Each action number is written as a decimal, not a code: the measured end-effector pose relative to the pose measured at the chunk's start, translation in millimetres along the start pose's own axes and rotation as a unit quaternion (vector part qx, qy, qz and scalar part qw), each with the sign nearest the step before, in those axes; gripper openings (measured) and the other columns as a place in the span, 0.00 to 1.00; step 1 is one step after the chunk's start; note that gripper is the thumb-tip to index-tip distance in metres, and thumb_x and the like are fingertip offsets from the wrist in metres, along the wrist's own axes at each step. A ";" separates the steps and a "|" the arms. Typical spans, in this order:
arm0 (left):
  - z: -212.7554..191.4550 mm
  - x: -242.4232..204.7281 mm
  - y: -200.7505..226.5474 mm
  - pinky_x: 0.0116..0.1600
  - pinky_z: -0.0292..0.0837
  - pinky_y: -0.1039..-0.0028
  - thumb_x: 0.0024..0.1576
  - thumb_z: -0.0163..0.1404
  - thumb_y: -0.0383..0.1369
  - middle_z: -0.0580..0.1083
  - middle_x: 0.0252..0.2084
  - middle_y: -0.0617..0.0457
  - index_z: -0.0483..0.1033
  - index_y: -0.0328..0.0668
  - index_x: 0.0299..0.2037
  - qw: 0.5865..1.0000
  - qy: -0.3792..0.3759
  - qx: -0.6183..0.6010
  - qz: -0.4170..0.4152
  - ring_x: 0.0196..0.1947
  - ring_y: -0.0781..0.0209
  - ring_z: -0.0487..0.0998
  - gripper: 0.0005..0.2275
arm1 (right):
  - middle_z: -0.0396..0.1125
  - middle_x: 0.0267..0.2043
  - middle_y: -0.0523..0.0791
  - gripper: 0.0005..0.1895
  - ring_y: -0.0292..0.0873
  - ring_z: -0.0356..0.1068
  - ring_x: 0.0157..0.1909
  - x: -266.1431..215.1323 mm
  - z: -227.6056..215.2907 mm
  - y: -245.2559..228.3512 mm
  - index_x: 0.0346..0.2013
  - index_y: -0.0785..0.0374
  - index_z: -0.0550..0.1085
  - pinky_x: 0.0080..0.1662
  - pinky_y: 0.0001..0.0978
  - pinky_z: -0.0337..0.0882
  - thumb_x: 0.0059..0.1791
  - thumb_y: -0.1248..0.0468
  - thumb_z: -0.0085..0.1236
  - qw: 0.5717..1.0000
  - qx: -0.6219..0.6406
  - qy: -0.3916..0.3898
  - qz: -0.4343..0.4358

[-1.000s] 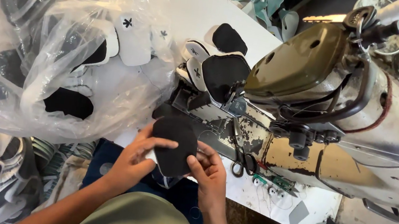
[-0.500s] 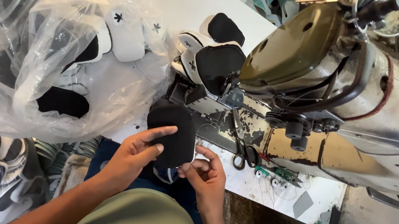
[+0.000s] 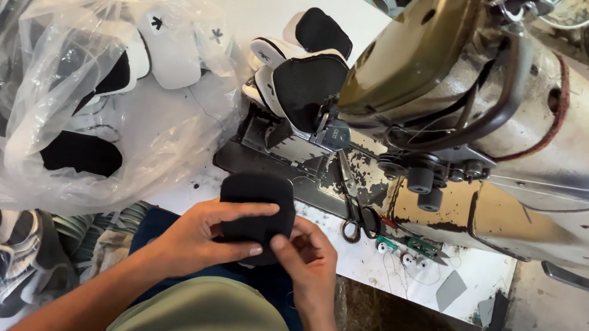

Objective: The person sits on the floor and uses a sewing machine to stitch black fabric onto white slipper soles. They repeatedly pick up a sole from a plastic bag, align it with the fabric under the needle, and sew the edges before placing the finished slipper on the table.

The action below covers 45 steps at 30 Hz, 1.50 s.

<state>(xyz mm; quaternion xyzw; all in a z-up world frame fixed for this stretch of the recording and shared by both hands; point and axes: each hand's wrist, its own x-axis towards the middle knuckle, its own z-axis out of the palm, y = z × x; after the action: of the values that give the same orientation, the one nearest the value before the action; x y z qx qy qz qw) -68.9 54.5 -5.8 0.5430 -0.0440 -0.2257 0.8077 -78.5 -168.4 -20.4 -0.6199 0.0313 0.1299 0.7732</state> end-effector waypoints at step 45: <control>-47.5 139.5 106.0 0.57 0.73 0.76 0.49 0.62 0.24 0.78 0.53 0.56 0.68 0.46 0.70 0.990 -0.070 0.126 0.004 0.49 0.72 0.76 0.34 | 0.71 0.34 0.46 0.16 0.39 0.73 0.34 106.2 24.4 -42.6 0.33 0.59 0.61 0.39 0.31 0.76 0.50 0.73 0.63 0.985 0.111 0.114 -0.061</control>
<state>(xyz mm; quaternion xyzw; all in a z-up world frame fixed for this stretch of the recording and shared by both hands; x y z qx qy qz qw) 104.5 70.4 45.7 0.6233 -0.1307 -0.2522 0.7286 31.4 -136.0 3.4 -0.5415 0.0960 0.0070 0.8352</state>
